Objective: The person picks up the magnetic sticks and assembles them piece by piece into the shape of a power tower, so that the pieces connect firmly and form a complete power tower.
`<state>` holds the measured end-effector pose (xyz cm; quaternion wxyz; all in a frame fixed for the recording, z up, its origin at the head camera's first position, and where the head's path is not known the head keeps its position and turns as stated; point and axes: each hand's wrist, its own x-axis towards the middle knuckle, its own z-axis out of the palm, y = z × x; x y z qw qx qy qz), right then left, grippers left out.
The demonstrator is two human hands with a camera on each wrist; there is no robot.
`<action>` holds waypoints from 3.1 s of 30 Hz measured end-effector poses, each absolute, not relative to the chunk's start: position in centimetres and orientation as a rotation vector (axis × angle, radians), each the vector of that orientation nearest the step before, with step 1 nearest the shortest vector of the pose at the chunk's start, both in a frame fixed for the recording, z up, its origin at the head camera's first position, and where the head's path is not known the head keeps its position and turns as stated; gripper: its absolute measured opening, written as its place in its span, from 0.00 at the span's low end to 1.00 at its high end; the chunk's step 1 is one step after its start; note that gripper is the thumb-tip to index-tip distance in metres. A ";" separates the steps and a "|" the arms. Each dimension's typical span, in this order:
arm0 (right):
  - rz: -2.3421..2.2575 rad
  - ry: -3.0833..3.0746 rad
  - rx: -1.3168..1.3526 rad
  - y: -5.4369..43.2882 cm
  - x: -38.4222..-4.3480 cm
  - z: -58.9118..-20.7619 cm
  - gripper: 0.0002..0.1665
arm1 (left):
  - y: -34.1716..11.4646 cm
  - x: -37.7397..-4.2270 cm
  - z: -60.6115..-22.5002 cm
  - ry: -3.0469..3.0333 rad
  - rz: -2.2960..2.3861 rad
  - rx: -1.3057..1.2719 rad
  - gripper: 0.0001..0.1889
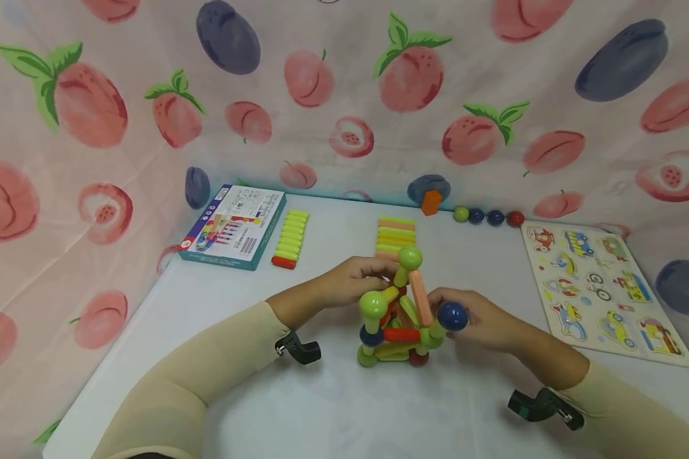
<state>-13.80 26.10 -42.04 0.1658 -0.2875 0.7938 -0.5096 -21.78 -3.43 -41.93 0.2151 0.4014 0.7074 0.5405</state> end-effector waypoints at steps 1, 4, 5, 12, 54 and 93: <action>-1.418 2.315 -0.830 26.1 -13.2 -42.6 0.24 | -3.5 -21.8 -42.1 1.966 1.474 1.098 0.18; -1.386 2.434 -0.761 25.3 -11.4 -43.7 0.33 | -4.1 -21.7 -42.4 1.991 1.418 1.072 0.18; -1.403 2.466 -0.737 25.0 -11.0 -43.8 0.34 | -4.3 -21.7 -42.4 1.997 1.413 1.069 0.18; -1.427 2.658 -0.615 24.1 -10.8 -42.9 0.27 | -6.4 -21.7 -42.3 2.094 1.407 1.103 0.16; -0.163 3.159 -0.605 19.0 -25.1 -44.5 0.06 | -5.8 -21.6 -41.1 2.069 1.632 1.003 0.10; -1.833 1.858 -0.473 24.1 -13.2 -38.6 0.12 | -3.0 -22.0 -40.3 1.884 1.558 1.022 0.17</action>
